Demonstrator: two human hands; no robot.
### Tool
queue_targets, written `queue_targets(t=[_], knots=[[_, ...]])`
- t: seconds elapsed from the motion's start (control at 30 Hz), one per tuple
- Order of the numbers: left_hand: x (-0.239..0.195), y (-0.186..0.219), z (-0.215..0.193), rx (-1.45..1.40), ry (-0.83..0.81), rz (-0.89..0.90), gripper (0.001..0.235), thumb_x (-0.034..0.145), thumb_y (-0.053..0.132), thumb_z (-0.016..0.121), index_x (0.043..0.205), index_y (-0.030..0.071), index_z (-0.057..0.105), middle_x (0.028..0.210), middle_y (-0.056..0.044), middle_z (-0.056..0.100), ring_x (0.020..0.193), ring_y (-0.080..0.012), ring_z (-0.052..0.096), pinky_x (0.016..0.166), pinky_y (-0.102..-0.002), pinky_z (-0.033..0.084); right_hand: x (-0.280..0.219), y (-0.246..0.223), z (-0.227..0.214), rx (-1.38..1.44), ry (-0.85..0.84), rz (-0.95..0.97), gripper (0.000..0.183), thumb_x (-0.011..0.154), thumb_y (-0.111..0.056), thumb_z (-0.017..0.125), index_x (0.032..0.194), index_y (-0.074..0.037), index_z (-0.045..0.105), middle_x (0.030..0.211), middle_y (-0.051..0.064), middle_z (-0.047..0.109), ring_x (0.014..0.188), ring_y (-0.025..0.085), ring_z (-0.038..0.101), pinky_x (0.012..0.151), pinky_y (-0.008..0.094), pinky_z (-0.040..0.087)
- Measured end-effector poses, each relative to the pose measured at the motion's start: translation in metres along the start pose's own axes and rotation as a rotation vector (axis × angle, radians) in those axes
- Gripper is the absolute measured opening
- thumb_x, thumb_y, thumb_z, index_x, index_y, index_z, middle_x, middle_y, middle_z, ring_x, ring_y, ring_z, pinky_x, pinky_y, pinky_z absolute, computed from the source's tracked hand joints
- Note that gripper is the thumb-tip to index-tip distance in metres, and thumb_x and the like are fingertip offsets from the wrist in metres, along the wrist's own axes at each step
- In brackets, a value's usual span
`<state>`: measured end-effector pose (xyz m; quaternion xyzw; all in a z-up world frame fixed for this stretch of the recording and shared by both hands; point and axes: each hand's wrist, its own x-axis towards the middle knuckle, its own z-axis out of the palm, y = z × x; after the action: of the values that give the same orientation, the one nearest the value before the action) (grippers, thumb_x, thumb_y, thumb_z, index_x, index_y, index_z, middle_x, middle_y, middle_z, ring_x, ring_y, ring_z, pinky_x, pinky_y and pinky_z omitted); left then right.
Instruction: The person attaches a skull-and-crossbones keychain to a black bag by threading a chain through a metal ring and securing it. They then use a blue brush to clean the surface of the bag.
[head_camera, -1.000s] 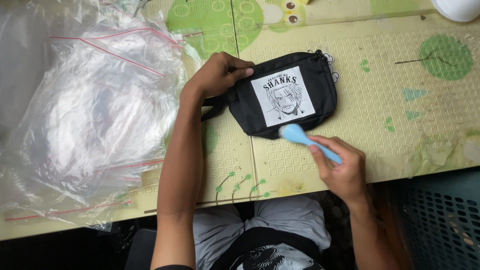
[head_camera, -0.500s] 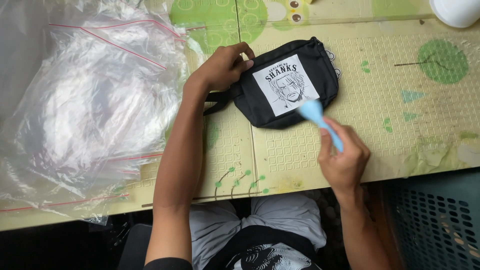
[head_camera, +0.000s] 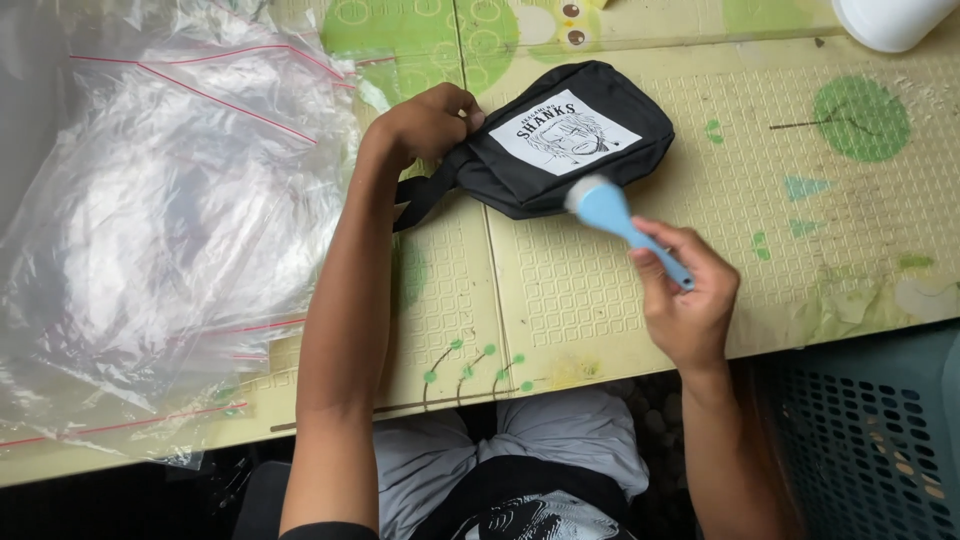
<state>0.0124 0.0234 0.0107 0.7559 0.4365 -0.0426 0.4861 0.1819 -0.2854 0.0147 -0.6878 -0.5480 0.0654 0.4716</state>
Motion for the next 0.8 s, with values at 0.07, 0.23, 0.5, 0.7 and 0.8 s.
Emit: queue_targets(t=[0.07, 0.23, 0.5, 0.7, 0.8], knots=[[0.001, 0.000, -0.003, 0.057, -0.032, 0.053, 0.020, 0.099, 0.023, 0.046, 0.110, 0.018, 0.061, 0.102, -0.002, 0.062, 0.086, -0.0189, 0.054, 0.072, -0.035, 0.043, 0.016, 0.020, -0.004, -0.070, 0.099, -0.048, 0.032, 0.108, -0.021, 0.065, 0.125, 0.005, 0.070, 0.103, 0.015, 0.071, 0.080, 0.020, 0.059, 0.063, 0.031, 0.045], [0.009, -0.003, -0.002, 0.115, -0.046, 0.119, 0.020, 0.102, 0.024, 0.047, 0.108, 0.015, 0.064, 0.104, -0.003, 0.065, 0.093, -0.0206, 0.056, 0.078, -0.037, 0.044, 0.027, 0.032, -0.016, -0.009, 0.260, -0.003, 0.028, 0.113, -0.012, 0.064, 0.131, 0.008, 0.067, 0.104, 0.018, 0.067, 0.089, 0.023, 0.067, 0.074, 0.030, 0.054], [-0.004, -0.011, 0.001, 0.075, -0.124, 0.338, 0.017, 0.110, 0.018, 0.044, 0.107, 0.019, 0.061, 0.074, -0.001, 0.047, 0.063, -0.0153, 0.040, 0.058, -0.033, 0.036, 0.017, 0.023, -0.017, -0.315, -0.083, -0.128, 0.023, 0.102, -0.009, 0.074, 0.123, -0.002, 0.076, 0.109, 0.011, 0.078, 0.074, 0.020, 0.065, 0.058, 0.032, 0.047], [-0.015, -0.011, 0.009, 0.085, 0.004, 0.395, 0.023, 0.107, 0.018, 0.045, 0.114, 0.023, 0.066, 0.091, -0.002, 0.067, 0.080, -0.0162, 0.057, 0.074, -0.031, 0.045, 0.040, 0.088, -0.048, -0.572, 0.288, -0.096, 0.013, 0.108, -0.006, 0.075, 0.118, 0.000, 0.080, 0.101, 0.014, 0.079, 0.088, 0.032, 0.072, 0.070, 0.045, 0.051], [-0.016, -0.016, 0.012, 0.058, 0.089, 0.478, 0.021, 0.108, 0.016, 0.050, 0.110, 0.022, 0.070, 0.077, -0.001, 0.064, 0.068, -0.0145, 0.052, 0.064, -0.030, 0.042, 0.061, 0.120, -0.054, -0.662, 0.126, 0.063, 0.019, 0.107, -0.016, 0.071, 0.122, -0.005, 0.076, 0.111, 0.018, 0.076, 0.098, 0.040, 0.067, 0.079, 0.053, 0.048]])
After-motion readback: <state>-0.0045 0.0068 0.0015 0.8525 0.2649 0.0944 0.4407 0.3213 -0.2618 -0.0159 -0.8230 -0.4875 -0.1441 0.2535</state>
